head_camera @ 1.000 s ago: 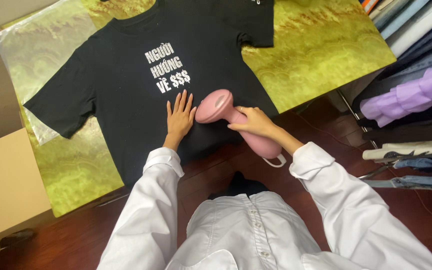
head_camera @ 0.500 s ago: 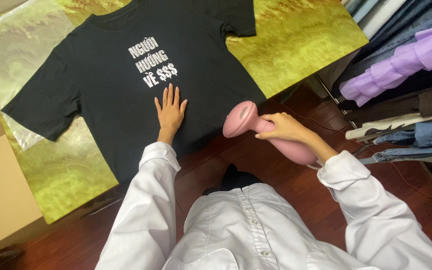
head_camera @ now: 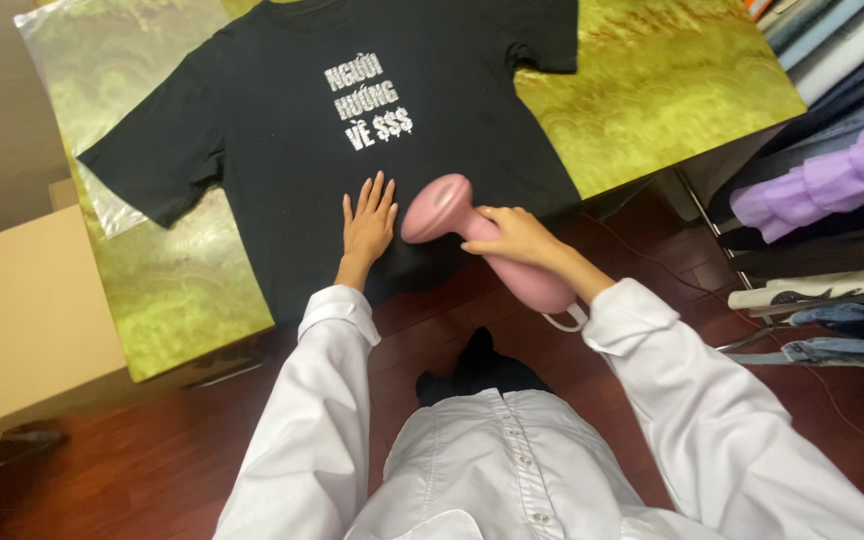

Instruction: The person smooths a black t-shirt on a table and then uses a pink handheld garment steamer to steam the front and sleeves of the shirt.

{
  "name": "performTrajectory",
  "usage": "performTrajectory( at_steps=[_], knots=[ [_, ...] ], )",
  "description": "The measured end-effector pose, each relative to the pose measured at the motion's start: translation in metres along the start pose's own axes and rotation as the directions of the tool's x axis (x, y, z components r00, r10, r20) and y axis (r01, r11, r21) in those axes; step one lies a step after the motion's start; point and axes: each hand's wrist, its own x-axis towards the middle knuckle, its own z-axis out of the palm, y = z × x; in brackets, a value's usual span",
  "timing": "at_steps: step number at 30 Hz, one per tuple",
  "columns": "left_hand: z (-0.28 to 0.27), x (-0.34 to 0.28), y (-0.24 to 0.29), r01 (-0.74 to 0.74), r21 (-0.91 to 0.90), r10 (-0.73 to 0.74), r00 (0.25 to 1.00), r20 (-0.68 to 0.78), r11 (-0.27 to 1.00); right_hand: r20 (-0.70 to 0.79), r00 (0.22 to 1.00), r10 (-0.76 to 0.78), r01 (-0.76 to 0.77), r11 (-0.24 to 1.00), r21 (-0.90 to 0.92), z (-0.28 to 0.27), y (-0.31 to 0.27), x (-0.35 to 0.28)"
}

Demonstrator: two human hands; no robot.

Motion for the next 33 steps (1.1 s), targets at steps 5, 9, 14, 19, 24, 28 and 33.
performTrajectory(
  at_steps=[5, 9, 14, 19, 24, 28, 33],
  knots=[
    [-0.007, -0.006, 0.009, 0.034, 0.06, -0.034, 0.999, 0.002, 0.998, 0.042, 0.997, 0.065, -0.063, 0.997, -0.035, -0.008, 0.01, -0.032],
    [-0.01, -0.006, 0.01, 0.034, 0.081, -0.034, 0.999, 0.004, 0.996, 0.062, 0.989, 0.136, -0.128, 0.985, -0.115, -0.021, 0.016, -0.051],
    [-0.012, -0.008, 0.01, 0.025, 0.067, -0.025, 1.0, 0.002, 0.997, 0.034, 0.993, 0.113, -0.111, 0.993, -0.05, -0.034, -0.009, -0.056],
    [-0.011, -0.006, 0.01, 0.024, 0.057, -0.023, 1.0, -0.017, 0.998, 0.001, 1.0, -0.024, 0.024, 1.0, -0.012, -0.024, -0.007, -0.013],
    [-0.007, -0.004, 0.008, 0.188, 0.057, -0.18, 0.977, -0.118, 0.981, 0.108, 0.994, -0.013, 0.005, 0.997, 0.075, -0.022, 0.017, -0.005],
    [-0.006, 0.005, 0.014, 0.229, 0.034, -0.22, 0.959, -0.178, 0.973, 0.132, 0.991, -0.002, -0.011, 0.996, 0.094, -0.054, 0.033, -0.027],
    [0.01, 0.043, 0.027, -0.001, 0.235, 0.064, 0.964, -0.259, 0.972, -0.018, 1.0, 0.008, -0.004, 0.983, 0.185, -0.074, 0.069, -0.017]
  ],
)
